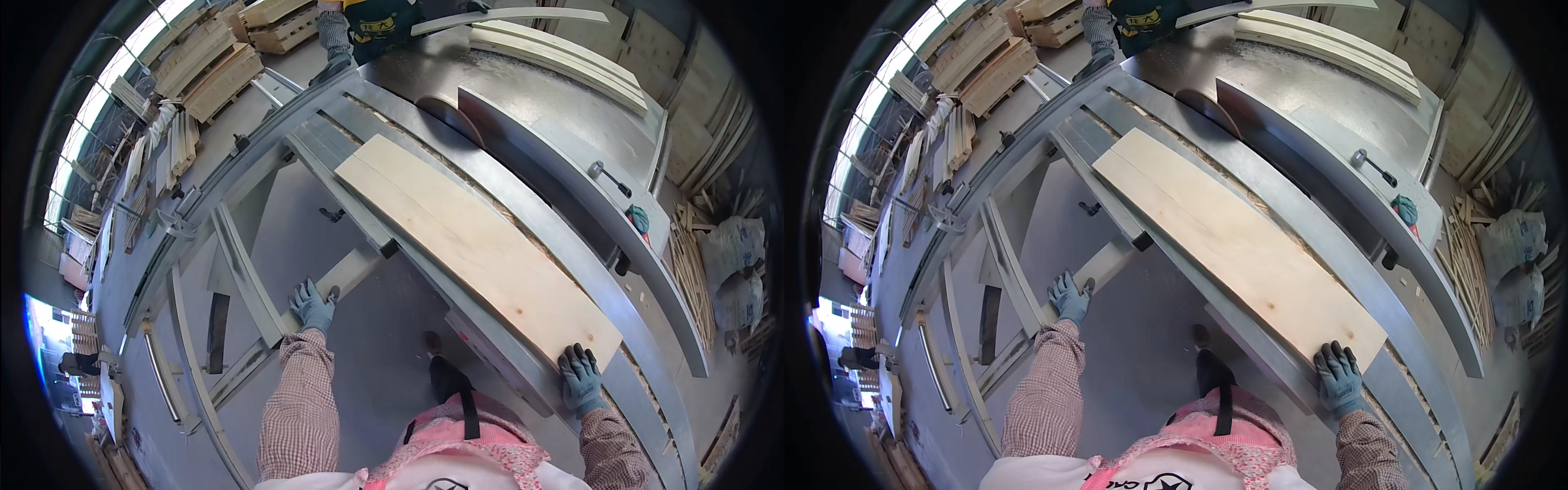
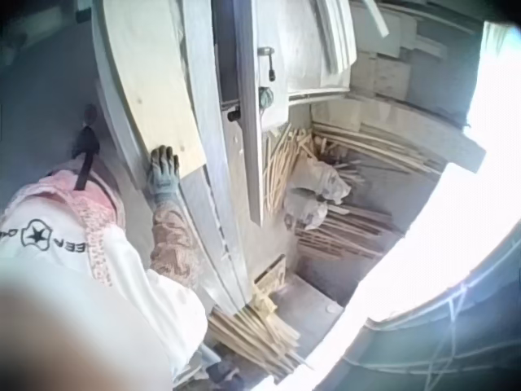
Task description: The person feeds a large plywood sheet through a table saw, guiding it with both hands to trim the edges. They repeat this process with another sheet, moving the cut pieces aside.
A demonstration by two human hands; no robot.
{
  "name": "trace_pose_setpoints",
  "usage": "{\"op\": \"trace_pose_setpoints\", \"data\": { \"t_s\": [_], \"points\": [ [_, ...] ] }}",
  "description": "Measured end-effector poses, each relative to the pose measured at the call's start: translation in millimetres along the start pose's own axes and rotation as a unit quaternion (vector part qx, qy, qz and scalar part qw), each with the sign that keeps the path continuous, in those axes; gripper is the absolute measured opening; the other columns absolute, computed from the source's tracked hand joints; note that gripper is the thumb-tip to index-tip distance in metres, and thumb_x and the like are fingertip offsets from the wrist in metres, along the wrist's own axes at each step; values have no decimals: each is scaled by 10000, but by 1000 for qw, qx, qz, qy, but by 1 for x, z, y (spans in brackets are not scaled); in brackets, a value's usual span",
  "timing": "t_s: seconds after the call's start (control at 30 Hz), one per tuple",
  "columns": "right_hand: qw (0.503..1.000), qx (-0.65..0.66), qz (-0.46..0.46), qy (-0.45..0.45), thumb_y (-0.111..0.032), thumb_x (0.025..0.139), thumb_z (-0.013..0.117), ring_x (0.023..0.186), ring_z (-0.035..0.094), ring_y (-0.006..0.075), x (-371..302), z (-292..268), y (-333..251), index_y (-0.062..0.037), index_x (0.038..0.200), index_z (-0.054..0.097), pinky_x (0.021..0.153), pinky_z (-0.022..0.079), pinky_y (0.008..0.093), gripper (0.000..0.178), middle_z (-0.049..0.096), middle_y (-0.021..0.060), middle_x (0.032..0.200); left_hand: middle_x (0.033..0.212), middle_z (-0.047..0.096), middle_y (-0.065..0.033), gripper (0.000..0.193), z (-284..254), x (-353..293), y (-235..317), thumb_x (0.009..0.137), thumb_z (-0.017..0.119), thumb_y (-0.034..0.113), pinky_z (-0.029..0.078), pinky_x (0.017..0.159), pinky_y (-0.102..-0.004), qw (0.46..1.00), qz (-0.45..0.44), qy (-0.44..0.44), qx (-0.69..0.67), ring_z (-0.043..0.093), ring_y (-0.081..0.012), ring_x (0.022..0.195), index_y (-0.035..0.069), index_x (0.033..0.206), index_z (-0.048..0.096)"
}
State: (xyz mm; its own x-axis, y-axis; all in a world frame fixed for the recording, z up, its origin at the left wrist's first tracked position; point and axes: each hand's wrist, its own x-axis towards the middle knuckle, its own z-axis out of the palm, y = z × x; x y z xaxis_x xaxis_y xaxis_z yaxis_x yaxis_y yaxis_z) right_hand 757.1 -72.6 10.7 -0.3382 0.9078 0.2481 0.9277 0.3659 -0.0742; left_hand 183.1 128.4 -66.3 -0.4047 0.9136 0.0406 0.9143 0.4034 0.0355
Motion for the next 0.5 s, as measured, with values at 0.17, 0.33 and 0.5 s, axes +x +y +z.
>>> {"op": "trace_pose_setpoints", "data": {
  "t_s": [0.17,0.33,0.5],
  "points": [
    [1000,8,28,-5,-106,765,519,1155,513,358,6,-5,-2,-124,1118,614,1005,361,521,365,554,143,1227,1439,313,-182,818,-6,-10,3,793,613,397,102,1109,-554,999,34,24,29,242,-339,1352,63,1437,235],
    [999,8,47,-27,-146,762,525,1144,505,366,5,-4,1,-156,1125,595,991,355,540,370,543,162,1210,1435,290,-202,802,-10,-14,7,791,624,366,98,1108,-565,998,55,10,30,231,-343,1356,50,1428,252],
    [997,18,61,-38,-154,752,523,1149,493,364,6,-3,-1,-172,1140,588,995,340,552,394,523,152,1230,1423,238,-270,805,-27,-7,55,755,676,254,119,1112,-554,987,85,97,-93,174,-427,1352,21,1412,274]
  ]
}}
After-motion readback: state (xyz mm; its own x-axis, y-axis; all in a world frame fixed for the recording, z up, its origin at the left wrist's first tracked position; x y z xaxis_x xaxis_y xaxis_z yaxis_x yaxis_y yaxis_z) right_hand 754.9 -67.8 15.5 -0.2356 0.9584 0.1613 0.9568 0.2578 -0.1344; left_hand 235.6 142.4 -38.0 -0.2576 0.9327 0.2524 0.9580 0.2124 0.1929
